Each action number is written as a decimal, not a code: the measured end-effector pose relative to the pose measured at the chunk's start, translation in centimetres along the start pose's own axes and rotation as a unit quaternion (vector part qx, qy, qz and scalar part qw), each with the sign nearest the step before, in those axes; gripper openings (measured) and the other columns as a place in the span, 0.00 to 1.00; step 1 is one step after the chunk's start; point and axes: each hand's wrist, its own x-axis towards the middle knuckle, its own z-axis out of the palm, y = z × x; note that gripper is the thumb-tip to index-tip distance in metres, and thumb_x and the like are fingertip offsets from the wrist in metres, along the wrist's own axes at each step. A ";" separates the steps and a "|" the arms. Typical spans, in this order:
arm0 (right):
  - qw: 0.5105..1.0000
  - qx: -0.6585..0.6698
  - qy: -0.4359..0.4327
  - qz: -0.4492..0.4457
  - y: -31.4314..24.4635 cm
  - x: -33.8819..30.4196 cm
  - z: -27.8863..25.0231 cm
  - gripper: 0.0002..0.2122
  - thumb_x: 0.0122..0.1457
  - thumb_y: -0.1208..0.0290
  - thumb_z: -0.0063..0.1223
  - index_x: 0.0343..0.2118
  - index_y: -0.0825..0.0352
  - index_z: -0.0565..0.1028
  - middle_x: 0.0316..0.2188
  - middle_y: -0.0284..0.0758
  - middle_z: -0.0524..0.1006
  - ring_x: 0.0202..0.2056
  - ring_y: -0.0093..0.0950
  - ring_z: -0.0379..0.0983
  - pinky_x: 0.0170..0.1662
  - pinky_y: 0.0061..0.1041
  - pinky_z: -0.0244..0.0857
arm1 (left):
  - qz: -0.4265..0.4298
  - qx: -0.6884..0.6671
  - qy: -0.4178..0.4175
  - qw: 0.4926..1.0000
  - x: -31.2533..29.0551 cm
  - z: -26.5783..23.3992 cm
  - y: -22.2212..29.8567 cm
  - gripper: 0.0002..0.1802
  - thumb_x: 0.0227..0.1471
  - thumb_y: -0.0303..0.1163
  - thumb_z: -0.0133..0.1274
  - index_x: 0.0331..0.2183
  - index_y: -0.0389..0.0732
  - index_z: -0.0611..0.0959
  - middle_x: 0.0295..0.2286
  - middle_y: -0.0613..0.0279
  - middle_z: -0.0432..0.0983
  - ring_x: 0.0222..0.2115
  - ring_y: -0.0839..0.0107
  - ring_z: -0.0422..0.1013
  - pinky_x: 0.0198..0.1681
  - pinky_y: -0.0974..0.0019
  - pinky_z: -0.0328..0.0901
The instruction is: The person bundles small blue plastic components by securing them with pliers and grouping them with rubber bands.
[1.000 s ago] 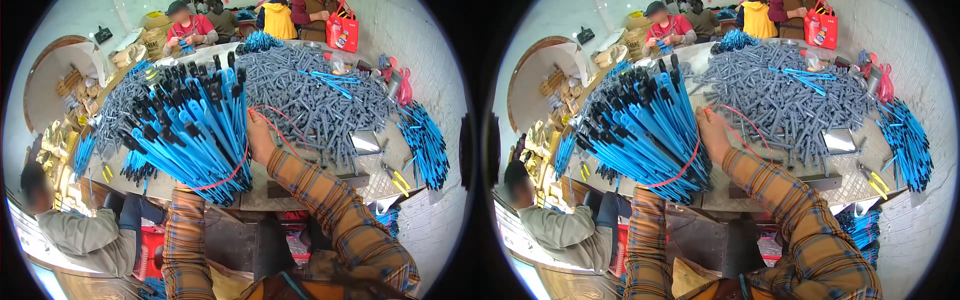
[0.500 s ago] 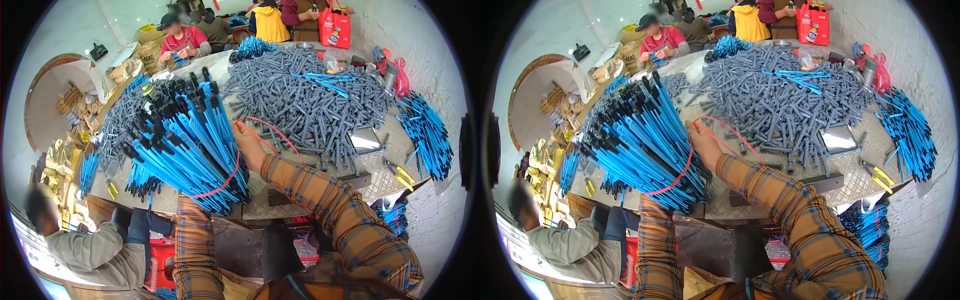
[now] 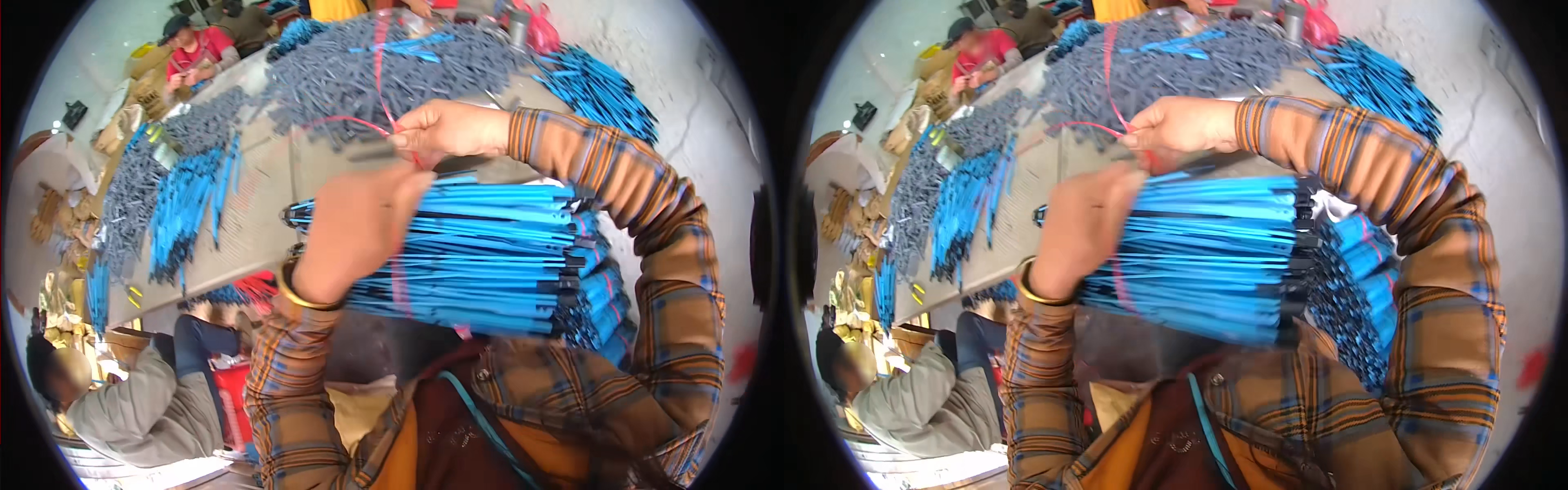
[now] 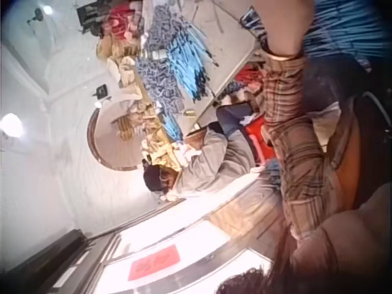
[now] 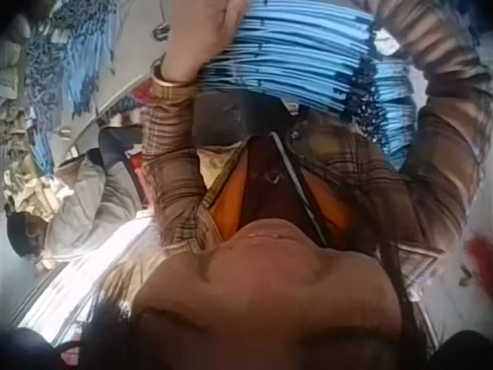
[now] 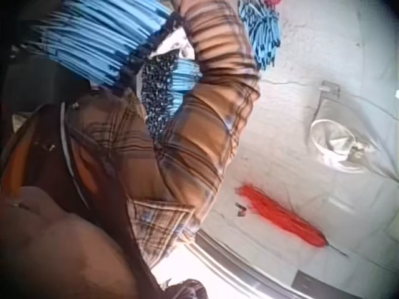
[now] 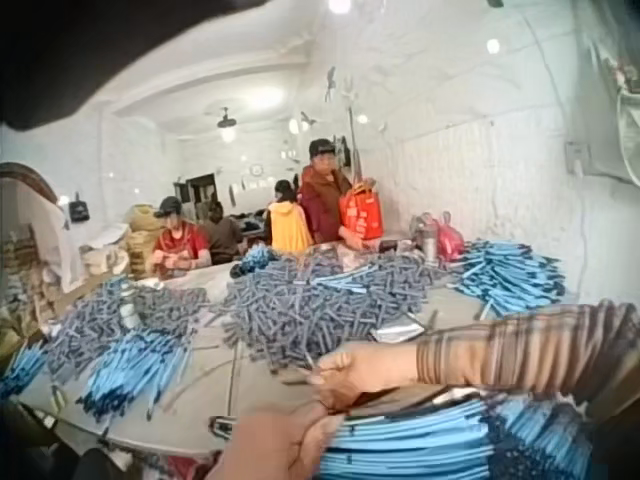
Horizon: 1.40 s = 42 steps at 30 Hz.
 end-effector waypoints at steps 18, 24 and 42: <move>0.804 0.382 0.435 -0.136 19.3 -13.4 11.4 0.11 0.60 0.66 0.39 0.27 0.67 0.69 0.19 0.28 0.69 0.22 0.18 0.63 0.27 0.18 0.60 | -0.242 -0.036 -0.106 0.964 -9.8 22.4 5.8 0.17 0.50 0.35 0.45 0.41 0.36 0.69 0.25 0.45 0.73 0.25 0.51 0.71 0.25 0.56 0.64; 0.919 0.173 0.337 -0.109 20.3 -16.0 15.1 0.11 0.60 0.65 0.40 0.29 0.68 0.69 0.17 0.29 0.67 0.22 0.18 0.62 0.27 0.20 0.59 | -0.278 -0.195 0.025 0.940 -9.6 23.8 4.3 0.10 0.49 0.31 0.50 0.33 0.36 0.71 0.27 0.51 0.75 0.26 0.56 0.72 0.30 0.63 0.66; 0.906 0.216 0.308 -0.193 24.1 -16.1 13.3 0.10 0.58 0.66 0.44 0.26 0.68 0.67 0.17 0.33 0.69 0.22 0.23 0.68 0.26 0.22 0.61 | -0.687 -0.304 -0.138 0.646 -14.0 17.3 10.1 0.18 0.52 0.44 0.47 0.28 0.37 0.77 0.14 0.72 0.62 0.14 0.83 0.57 0.17 0.76 0.51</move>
